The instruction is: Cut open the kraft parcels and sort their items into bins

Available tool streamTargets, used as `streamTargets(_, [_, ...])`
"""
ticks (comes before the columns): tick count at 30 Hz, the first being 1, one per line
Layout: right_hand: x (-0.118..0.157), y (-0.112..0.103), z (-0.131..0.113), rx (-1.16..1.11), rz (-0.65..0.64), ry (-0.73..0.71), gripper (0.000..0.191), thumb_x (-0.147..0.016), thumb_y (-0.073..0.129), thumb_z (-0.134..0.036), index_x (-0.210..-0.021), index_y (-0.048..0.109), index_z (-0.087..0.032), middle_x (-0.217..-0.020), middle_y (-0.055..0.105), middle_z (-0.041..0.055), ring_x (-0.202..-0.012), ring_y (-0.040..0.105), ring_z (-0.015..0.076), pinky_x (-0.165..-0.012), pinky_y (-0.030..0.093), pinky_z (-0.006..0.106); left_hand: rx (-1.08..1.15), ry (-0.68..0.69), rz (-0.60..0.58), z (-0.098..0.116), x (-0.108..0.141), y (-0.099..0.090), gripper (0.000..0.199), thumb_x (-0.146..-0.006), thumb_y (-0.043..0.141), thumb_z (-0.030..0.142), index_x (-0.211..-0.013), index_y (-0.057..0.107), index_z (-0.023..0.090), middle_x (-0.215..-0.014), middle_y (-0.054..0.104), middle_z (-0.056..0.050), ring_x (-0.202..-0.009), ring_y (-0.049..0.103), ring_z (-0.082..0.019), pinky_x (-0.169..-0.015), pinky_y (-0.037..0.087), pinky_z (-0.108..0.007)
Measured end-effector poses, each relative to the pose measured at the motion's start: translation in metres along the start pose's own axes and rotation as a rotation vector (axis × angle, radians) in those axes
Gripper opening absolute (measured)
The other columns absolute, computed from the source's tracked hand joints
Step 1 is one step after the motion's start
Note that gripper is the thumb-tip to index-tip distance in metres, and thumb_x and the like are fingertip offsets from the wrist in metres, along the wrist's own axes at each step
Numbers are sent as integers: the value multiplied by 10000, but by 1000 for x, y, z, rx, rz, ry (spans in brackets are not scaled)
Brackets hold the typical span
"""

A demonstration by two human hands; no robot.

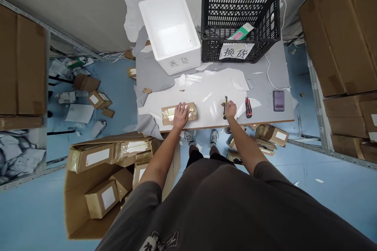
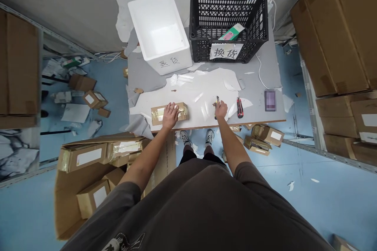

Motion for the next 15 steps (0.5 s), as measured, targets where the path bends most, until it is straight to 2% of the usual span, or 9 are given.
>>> streamTargets(2, [21,17,-10,-30,63,54,417,-1163,230,-425,-1186,593,-222,-1035,752,96,-951,617,211,-793,495,291,-5,-8,6,1,-1,0,472,-1122,452,352,-1541,628,223,-1743,484,-149,-1726,240,-300,-1411,185,-620])
streamTargets(3, [34,32,-17,-42,46,57,325,-1141,355,-485,-1155,578,-248,-1003,747,60,-885,647,197,-749,511,271,-6,-15,10,3,-1,1,469,-1121,467,357,-1539,630,221,-1747,477,-152,-1721,253,-306,-1409,190,-616])
streamTargets(4, [47,51,-26,-72,-16,61,292,-1103,473,-552,-1123,557,-273,-951,737,17,-788,663,175,-684,519,247,-5,-24,16,5,-1,1,467,-1118,484,359,-1540,631,219,-1750,471,-155,-1716,267,-312,-1405,197,-614])
streamTargets(6, [73,96,-40,-244,-250,154,382,-1000,690,-617,-1090,493,-303,-874,721,-32,-672,668,155,-583,515,213,4,-46,40,10,-1,1,468,-1111,507,347,-1543,632,218,-1746,477,-156,-1703,300,-325,-1394,219,-617])
streamTargets(8, [89,123,-57,-260,-308,167,517,-903,830,-611,-1041,437,-304,-797,702,-55,-583,658,149,-499,497,196,20,-75,75,15,1,-1,465,-1106,502,320,-1538,641,218,-1723,510,-154,-1681,347,-337,-1378,249,-625])
streamTargets(11, [91,139,-78,-310,-250,186,604,-867,885,-577,-1008,364,-307,-738,671,-72,-542,666,146,-466,503,187,33,-131,110,19,3,-10,445,-1111,490,305,-1504,672,206,-1685,557,-161,-1636,421,-348,-1350,303,-588])
streamTargets(15, [73,145,-102,-430,-90,258,541,-897,867,-443,-1004,355,-309,-712,664,-71,-576,705,165,-506,547,208,29,-234,122,7,7,-34,414,-1138,458,320,-1445,701,183,-1593,632,-202,-1502,566,-352,-1243,412,-506])
Point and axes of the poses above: each hand's wrist, its own x-axis away from the middle knuckle, its own y-axis out of the palm, z = x × y, the point moved 6 cm from there along -x, towards the middle knuckle
